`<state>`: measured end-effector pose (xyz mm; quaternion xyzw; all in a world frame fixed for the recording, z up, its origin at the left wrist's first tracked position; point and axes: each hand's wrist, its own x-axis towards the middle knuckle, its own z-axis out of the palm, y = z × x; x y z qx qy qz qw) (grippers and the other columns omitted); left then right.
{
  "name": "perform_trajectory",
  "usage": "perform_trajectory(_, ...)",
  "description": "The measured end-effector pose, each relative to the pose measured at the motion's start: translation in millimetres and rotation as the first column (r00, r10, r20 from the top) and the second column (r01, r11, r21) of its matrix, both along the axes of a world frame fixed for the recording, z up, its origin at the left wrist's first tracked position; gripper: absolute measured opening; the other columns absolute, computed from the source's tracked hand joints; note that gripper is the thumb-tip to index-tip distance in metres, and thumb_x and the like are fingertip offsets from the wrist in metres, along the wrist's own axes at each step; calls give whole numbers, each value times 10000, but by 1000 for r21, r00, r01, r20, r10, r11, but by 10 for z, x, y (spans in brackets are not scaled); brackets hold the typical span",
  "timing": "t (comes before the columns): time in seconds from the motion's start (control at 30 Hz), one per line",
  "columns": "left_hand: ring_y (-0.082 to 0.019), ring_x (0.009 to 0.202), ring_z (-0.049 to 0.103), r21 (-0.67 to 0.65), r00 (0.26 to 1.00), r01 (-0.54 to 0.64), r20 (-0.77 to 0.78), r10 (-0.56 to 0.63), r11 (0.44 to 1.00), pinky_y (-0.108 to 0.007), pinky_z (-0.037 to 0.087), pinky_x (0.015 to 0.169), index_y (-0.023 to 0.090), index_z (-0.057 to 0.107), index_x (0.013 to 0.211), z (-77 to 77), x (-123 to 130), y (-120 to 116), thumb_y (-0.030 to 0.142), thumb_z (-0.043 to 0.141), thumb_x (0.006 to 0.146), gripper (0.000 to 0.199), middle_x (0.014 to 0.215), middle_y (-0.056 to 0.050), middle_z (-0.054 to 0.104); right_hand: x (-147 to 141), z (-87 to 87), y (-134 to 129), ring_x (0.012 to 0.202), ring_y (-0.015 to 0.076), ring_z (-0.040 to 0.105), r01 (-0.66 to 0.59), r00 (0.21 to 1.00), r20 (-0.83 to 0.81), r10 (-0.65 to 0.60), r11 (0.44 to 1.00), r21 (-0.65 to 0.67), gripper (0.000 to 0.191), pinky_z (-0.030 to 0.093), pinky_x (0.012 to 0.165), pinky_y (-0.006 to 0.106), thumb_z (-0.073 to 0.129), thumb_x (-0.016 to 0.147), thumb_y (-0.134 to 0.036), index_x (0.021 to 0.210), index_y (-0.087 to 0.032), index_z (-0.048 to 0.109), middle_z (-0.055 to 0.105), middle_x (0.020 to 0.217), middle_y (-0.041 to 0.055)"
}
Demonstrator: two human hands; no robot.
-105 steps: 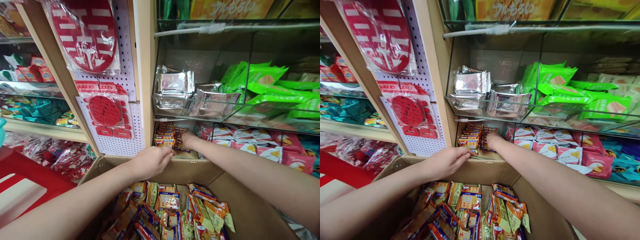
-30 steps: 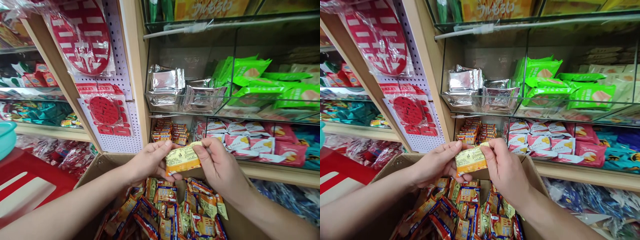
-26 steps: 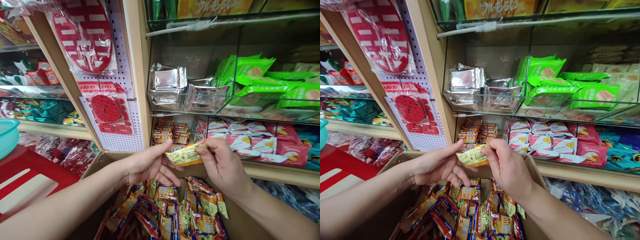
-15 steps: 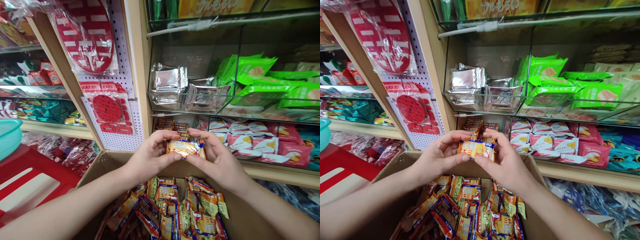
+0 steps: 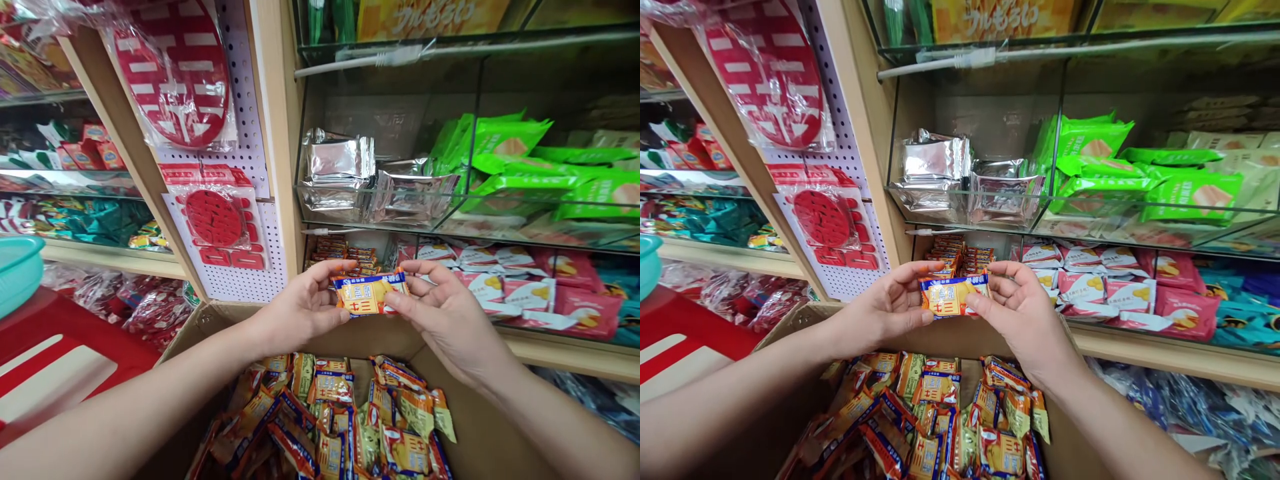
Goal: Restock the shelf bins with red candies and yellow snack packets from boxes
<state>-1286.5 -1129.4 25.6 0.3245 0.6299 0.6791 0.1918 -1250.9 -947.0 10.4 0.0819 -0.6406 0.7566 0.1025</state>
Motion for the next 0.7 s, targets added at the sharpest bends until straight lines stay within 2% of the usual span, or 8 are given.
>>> perform_trajectory(0.2,-140,823,569,3,990,-130,-52,130,992,-280,463,735,174,360,1095,-109,85,118,163,579,694,457,979,-70,559,5,-35,-89,846,160,562,-5,1000,-7,5,1000,28,419,471,738,322,632,657,-319,987,-220,393,573,940,37)
perform_trajectory(0.27,-128,789,569,-50,956,-219,-210,204,975,-279,468,720,185,328,1126,-105,87,122,204,547,724,459,1000,-72,547,1,-13,-67,857,172,562,-27,999,-23,31,990,139,367,464,749,340,580,707,-325,1001,-210,392,573,964,53)
perform_trajectory(0.33,-143,859,549,-140,832,-346,-503,235,928,-306,446,784,189,355,1135,-81,57,86,232,506,754,413,1030,-72,538,-25,39,11,882,181,552,135,981,-179,-77,931,339,320,443,775,350,527,748,-302,1021,-213,386,563,990,63)
perform_trajectory(0.4,-174,989,493,-218,649,-481,-740,178,849,-337,390,875,177,411,1123,-62,9,28,247,477,769,366,1087,-78,519,-92,99,120,947,196,519,356,904,-413,-110,729,585,298,405,819,356,489,766,-253,1047,-222,394,534,1042,72)
perform_trajectory(0.47,-198,1022,475,-356,579,-529,-815,21,770,-354,383,878,162,454,1104,-72,-34,-24,272,466,772,351,1087,-89,529,-218,136,212,991,217,492,428,873,-487,37,422,799,324,380,831,356,449,770,-205,1090,-205,395,511,1083,90)
perform_trajectory(0.57,-226,945,522,-558,578,-517,-787,-216,649,-381,413,806,152,474,1104,-131,-57,-48,299,481,754,379,1015,-105,571,-525,117,248,863,234,554,255,957,-255,135,23,967,414,414,701,324,434,752,-185,1154,-141,347,571,962,115)
perform_trajectory(0.63,-232,926,531,-593,554,-532,-784,-282,604,-386,410,794,161,465,1120,-167,-52,-34,305,480,751,396,1002,-107,578,-778,60,212,798,234,574,97,992,-83,97,-158,983,420,412,630,288,477,715,-183,1120,-119,387,597,887,118)
perform_trajectory(0.7,-225,919,533,-591,542,-550,-790,-285,591,-370,412,788,169,452,1130,-182,-46,-17,311,465,758,399,1003,-103,578,-1021,-15,158,817,226,574,-2,994,32,105,-277,961,359,404,619,257,516,671,-146,1027,-132,476,604,905,121)
